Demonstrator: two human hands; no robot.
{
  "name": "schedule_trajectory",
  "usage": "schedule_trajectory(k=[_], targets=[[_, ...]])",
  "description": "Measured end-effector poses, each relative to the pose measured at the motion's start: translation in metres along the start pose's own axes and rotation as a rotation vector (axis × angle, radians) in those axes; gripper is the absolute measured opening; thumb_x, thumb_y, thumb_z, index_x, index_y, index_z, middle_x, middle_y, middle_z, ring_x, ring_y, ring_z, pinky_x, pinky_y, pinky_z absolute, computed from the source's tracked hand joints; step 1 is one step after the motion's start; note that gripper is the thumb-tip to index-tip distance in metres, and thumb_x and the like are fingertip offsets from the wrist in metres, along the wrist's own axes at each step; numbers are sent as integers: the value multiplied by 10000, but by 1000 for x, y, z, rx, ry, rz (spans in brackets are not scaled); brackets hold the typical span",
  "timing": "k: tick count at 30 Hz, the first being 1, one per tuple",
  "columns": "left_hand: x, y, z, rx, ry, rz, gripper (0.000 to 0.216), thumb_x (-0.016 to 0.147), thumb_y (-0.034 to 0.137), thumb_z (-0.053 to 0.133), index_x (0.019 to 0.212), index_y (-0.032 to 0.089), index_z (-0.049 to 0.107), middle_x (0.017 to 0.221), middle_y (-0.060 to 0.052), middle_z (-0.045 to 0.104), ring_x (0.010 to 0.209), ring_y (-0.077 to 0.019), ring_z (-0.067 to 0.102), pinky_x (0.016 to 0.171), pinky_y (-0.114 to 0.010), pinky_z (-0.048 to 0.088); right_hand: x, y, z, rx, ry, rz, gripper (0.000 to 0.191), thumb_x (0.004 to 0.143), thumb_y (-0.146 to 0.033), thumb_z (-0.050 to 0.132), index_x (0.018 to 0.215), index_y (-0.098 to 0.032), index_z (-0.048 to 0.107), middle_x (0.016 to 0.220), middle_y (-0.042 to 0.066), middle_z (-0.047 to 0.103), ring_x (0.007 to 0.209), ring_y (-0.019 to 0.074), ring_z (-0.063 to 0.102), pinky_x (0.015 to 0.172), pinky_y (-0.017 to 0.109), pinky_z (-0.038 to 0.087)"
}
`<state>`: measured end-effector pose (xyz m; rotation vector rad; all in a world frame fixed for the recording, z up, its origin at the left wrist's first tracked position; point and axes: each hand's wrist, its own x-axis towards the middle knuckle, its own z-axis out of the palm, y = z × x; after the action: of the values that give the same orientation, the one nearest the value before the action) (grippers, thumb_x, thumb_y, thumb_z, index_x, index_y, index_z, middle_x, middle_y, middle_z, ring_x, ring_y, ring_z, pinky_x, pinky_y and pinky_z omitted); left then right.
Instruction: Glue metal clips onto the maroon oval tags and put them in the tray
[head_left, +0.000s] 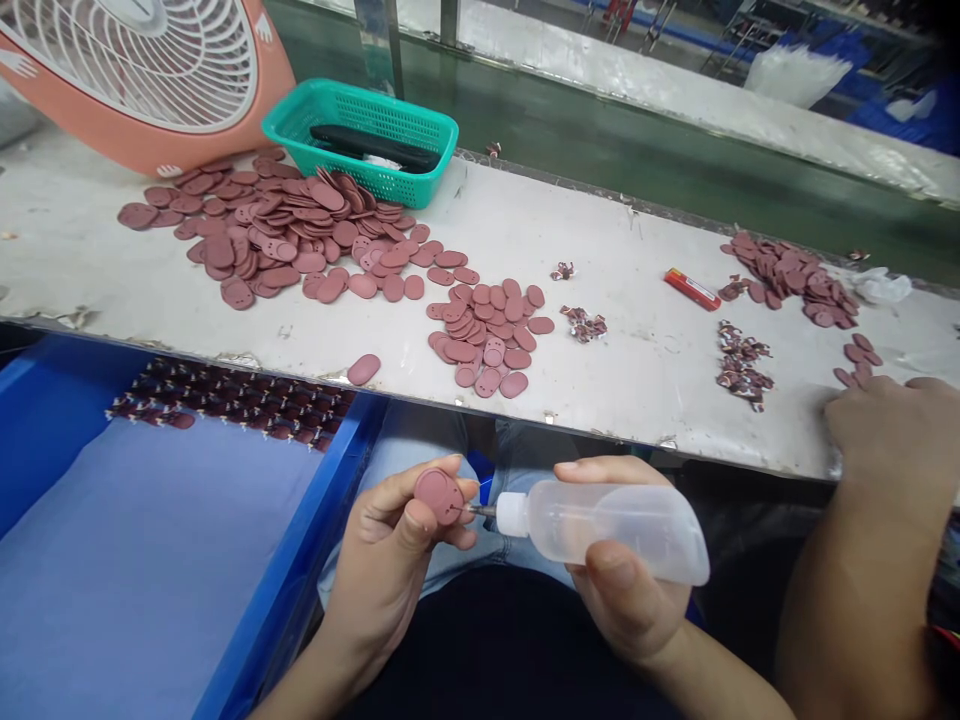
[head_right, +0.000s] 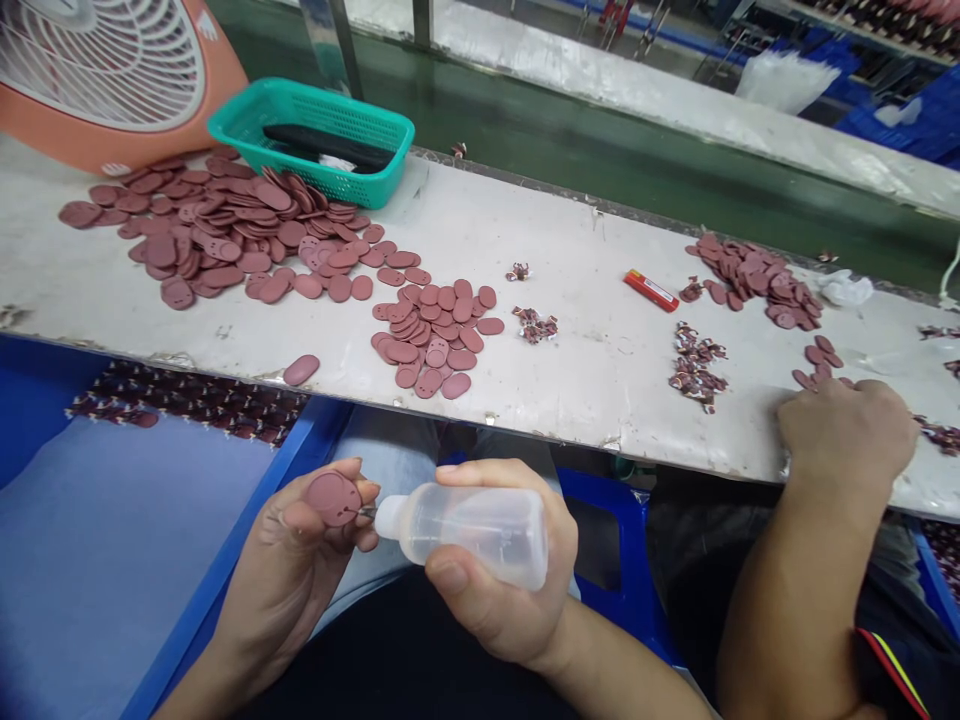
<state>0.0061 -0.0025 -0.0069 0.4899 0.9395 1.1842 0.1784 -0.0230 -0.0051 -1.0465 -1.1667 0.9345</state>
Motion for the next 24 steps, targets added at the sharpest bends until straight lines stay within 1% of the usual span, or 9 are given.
schedule_trajectory(k=[4,9,12,17,21,24], targets=[[-1,0,-1,-3,4,-6,362,641,518,872,892,259,837,755,-39,806,591,-116,681,568,-157,584,0,-1,0,-2,-3,31,300,915,-455,646,1143,-264,690,893,58,705,633,186,639,530,324,512],[-2,-1,-2,-4,12,-11,363,637,505,879,896,254,837,755,-47,805,604,-130,702,570,-165,590,0,1,-1,-68,87,-21,369,860,-530,675,1100,-250,681,870,72,687,658,223,644,566,375,550],[-2,-1,-1,0,11,-5,370,634,508,880,896,250,836,764,-50,804,617,-140,710,558,-168,587,0,4,0,-84,84,3,417,825,-556,700,1096,-241,669,837,75,677,627,232,645,529,385,546],[-1,1,0,2,17,3,374,622,514,885,878,245,837,749,-45,796,604,-131,695,551,-166,581,2,4,0,-112,80,30,418,828,-556,697,1094,-236,663,816,77,672,665,246,663,553,387,558],[-1,0,0,7,43,-13,390,601,513,896,874,241,838,754,-55,795,580,-122,673,547,-168,576,5,0,2,-92,64,41,367,852,-516,692,1083,-231,684,747,54,653,623,221,639,546,357,537],[-1,-1,2,6,80,-31,438,538,519,923,848,221,839,740,-73,791,570,-135,672,536,-182,576,8,-1,5,-25,60,63,301,852,-444,719,1059,-227,706,612,-4,575,498,149,537,481,282,469]])
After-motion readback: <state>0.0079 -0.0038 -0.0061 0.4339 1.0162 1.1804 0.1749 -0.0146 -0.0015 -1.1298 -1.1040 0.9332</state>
